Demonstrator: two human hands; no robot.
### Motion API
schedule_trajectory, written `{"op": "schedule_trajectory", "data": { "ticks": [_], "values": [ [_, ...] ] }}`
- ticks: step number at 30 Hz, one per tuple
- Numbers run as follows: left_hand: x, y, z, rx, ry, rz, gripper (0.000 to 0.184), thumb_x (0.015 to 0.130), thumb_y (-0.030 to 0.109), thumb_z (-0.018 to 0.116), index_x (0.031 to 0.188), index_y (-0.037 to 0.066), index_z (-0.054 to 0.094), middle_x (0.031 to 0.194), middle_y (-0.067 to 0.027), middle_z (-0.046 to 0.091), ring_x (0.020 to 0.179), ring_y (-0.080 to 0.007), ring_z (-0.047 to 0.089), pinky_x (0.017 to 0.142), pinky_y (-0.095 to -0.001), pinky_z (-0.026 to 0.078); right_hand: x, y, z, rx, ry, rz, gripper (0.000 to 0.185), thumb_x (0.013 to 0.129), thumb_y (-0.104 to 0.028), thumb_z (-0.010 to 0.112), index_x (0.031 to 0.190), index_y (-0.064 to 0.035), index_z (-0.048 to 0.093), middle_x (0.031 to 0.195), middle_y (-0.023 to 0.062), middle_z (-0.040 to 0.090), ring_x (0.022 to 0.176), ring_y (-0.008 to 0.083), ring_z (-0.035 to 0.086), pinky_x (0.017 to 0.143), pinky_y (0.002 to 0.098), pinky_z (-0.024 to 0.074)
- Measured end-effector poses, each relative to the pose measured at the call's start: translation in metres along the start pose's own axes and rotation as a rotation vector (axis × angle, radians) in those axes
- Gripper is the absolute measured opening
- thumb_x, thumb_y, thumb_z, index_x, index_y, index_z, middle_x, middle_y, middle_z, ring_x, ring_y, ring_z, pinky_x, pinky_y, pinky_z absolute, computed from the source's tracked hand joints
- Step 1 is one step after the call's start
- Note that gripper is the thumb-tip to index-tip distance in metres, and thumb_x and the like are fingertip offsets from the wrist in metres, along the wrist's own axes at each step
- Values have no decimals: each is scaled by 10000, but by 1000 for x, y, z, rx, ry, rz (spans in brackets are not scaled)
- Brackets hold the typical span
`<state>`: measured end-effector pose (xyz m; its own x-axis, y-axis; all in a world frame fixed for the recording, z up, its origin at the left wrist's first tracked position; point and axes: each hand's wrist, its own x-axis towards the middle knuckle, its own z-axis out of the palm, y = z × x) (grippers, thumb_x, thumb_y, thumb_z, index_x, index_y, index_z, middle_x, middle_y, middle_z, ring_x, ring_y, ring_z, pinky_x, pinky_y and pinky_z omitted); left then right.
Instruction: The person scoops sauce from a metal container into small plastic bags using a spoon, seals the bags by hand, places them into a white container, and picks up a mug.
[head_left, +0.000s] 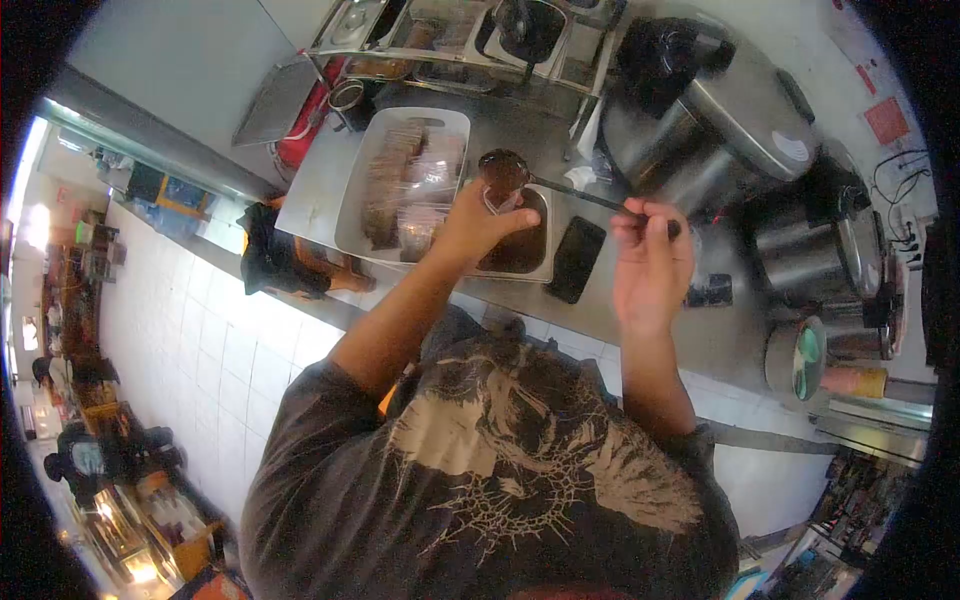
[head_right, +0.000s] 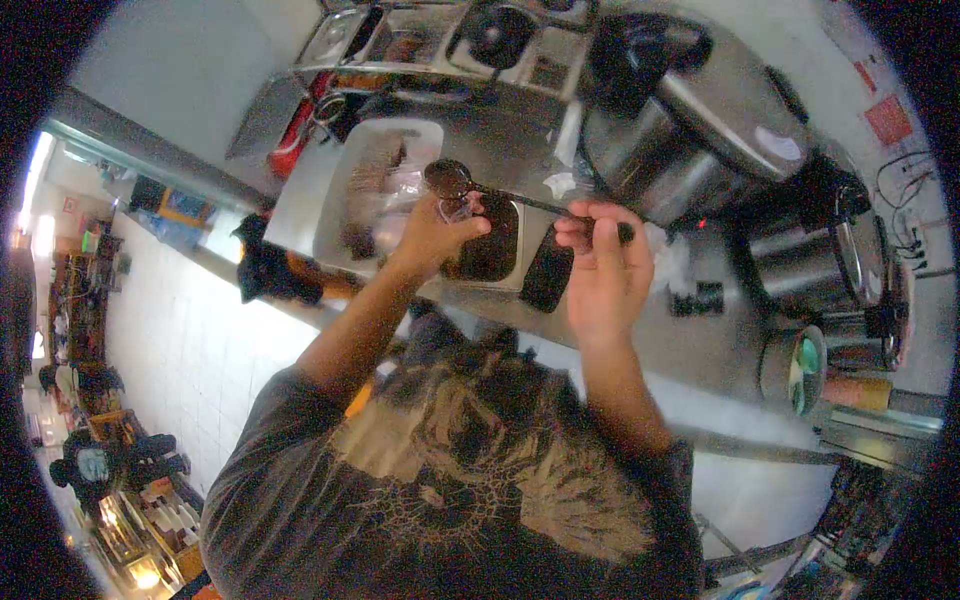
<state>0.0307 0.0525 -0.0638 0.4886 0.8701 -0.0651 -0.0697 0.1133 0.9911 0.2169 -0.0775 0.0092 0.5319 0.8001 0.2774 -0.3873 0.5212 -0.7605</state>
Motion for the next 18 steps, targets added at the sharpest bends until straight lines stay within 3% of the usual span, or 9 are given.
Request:
{"op": "schedule_trajectory", "data": {
  "ticks": [9,12,15,18],
  "values": [
    [0,3,2,22,-5,17,436,767,141,846,1112,53,594,1001,-29,641,962,-161,607,900,-329,479,-1,-5,7,-79,-96,-128,181,1011,-126,563,1120,17,577,1112,201,647,901,274,681,774,369,578],
    [5,-2,-3,180,-36,88,359,787,143,823,1051,64,594,969,-10,622,933,-144,592,876,-316,470,0,-8,10,-89,-121,-169,157,1015,-95,540,1112,23,573,1108,211,645,902,280,682,772,375,584],
    [6,-5,-1,76,-19,87,354,763,182,847,982,42,606,938,-20,599,911,-124,549,867,-290,439,1,-13,12,-159,-153,-212,139,1017,-70,520,1103,28,568,1100,222,644,899,287,682,766,380,589],
    [5,-8,-2,111,-28,89,279,804,132,798,986,78,593,937,11,594,924,-122,566,862,-296,453,3,-15,14,-174,-187,-251,129,1018,-62,510,1090,26,571,1087,227,643,897,291,680,762,382,590]
  ]
}}
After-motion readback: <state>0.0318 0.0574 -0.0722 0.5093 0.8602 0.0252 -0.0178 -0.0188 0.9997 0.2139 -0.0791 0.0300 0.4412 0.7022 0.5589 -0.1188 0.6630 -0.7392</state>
